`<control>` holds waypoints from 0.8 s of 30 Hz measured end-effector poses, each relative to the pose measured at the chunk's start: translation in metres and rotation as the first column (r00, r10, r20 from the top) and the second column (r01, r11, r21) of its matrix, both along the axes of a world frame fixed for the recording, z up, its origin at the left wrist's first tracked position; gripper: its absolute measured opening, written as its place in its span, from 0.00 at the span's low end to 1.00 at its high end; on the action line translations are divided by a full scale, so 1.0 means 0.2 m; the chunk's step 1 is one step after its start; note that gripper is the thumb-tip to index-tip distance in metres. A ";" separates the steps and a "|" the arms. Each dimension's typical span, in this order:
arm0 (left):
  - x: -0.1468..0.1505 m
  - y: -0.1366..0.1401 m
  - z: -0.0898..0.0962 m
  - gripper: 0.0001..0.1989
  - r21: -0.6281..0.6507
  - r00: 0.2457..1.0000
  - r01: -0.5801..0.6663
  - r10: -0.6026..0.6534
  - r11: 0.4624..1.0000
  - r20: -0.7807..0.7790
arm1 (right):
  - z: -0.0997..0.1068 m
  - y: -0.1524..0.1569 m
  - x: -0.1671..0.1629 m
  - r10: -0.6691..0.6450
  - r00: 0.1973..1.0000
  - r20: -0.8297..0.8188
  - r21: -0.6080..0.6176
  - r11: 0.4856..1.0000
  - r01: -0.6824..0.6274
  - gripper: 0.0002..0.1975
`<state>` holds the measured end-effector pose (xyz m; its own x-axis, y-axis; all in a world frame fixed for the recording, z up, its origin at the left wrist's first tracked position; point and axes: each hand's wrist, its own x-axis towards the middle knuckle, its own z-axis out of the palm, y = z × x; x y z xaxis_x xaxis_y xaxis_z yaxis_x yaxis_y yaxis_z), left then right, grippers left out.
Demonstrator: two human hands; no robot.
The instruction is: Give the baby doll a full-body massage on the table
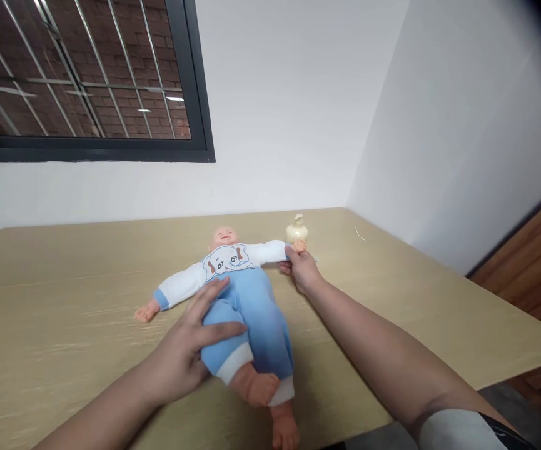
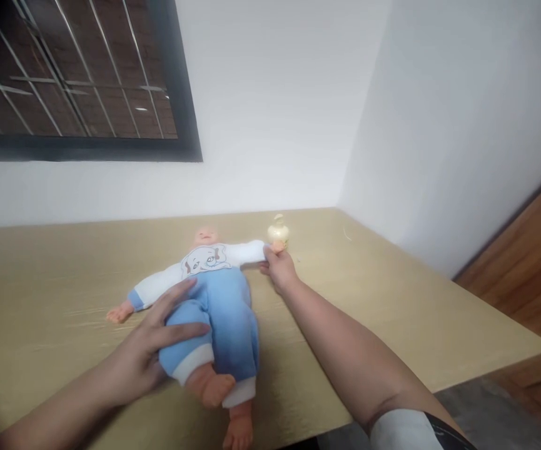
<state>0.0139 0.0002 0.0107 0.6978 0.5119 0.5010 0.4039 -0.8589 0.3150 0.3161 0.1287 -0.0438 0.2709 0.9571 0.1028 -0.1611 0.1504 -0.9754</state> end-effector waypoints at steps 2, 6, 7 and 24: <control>-0.02 0.03 0.00 0.17 -0.063 0.992 -0.027 0.035 0.998 0.122 | 0.01 -0.01 -0.01 -0.019 0.999 0.034 0.028 0.999 0.018 0.20; -0.05 0.11 -0.02 0.13 -0.228 0.941 -0.033 0.107 0.973 0.321 | 0.06 -0.09 -0.07 -0.086 0.983 0.164 0.177 0.983 0.057 0.19; -0.06 0.13 -0.02 0.13 -0.272 0.927 -0.021 0.120 0.962 0.354 | 0.07 -0.12 -0.09 -0.099 0.967 0.236 0.246 0.968 0.039 0.19; -0.03 0.10 0.00 0.16 -0.247 0.965 0.049 0.019 0.968 0.263 | 0.07 -0.24 -0.17 -0.043 0.698 0.715 0.335 0.897 -0.288 0.30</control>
